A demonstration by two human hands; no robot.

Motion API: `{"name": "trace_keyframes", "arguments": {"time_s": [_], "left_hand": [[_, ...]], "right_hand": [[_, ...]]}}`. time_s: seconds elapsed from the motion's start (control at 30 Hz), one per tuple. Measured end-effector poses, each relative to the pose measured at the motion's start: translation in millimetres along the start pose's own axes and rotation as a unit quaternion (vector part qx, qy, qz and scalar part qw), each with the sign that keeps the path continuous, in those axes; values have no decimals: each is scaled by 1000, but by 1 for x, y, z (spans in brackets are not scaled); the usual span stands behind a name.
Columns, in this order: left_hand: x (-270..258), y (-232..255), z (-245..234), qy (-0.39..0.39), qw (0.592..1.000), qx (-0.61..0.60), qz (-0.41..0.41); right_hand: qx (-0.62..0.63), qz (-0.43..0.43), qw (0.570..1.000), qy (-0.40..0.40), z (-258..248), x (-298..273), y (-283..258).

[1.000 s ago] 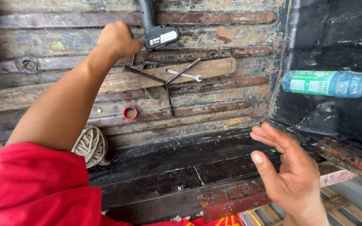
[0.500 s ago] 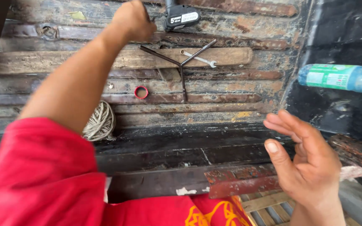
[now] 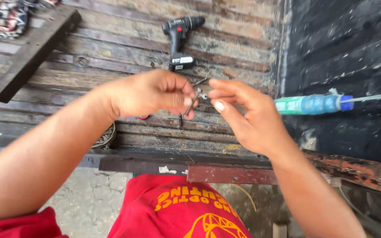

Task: The recorder uses a drill and other hand tools to repair or assemble a metal frame on the bed of a truck.

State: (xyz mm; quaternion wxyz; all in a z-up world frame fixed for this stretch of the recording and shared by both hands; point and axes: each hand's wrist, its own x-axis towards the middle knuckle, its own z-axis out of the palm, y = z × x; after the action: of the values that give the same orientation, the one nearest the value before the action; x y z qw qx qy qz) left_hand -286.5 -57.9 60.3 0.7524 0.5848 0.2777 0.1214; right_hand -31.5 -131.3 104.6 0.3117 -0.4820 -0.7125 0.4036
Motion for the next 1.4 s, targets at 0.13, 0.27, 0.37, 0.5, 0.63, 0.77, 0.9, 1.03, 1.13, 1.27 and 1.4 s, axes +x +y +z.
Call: {"name": "trace_keyframes", "arguments": {"time_s": [0.13,0.27,0.37,0.5,0.63,0.77,0.9,1.03,1.13,1.27,1.4], "left_hand": [[-22,-2,34,44,997,26,56],[-36,-4,66,87,992,36,81],[-44,0,84,143,986,-2,92],[-49,-13,99,262,952,-93,126],[-61,-20,105,362,913,28,185],[-86,-1,88,414,829,259,270],[-111,5,60,384,803,336,308],[-135,5,22,331,786,377,362],[-142,18,1,340,796,349,359],[-149,13,-20,371,796,305,369],[-147,27,-37,427,857,161,239]], "right_hand": [[161,67,984,-29,8,-3,3],[179,101,977,-64,16,-8,13],[187,95,976,-56,17,-17,16],[299,98,949,15,20,-25,19],[286,103,953,8,30,-24,13],[341,145,929,-15,42,-10,10],[287,194,934,-86,58,9,0],[329,187,919,-109,73,35,-16],[290,150,941,-89,79,55,-30],[269,109,954,-75,90,81,-56],[145,58,988,-7,100,103,-82]]}}
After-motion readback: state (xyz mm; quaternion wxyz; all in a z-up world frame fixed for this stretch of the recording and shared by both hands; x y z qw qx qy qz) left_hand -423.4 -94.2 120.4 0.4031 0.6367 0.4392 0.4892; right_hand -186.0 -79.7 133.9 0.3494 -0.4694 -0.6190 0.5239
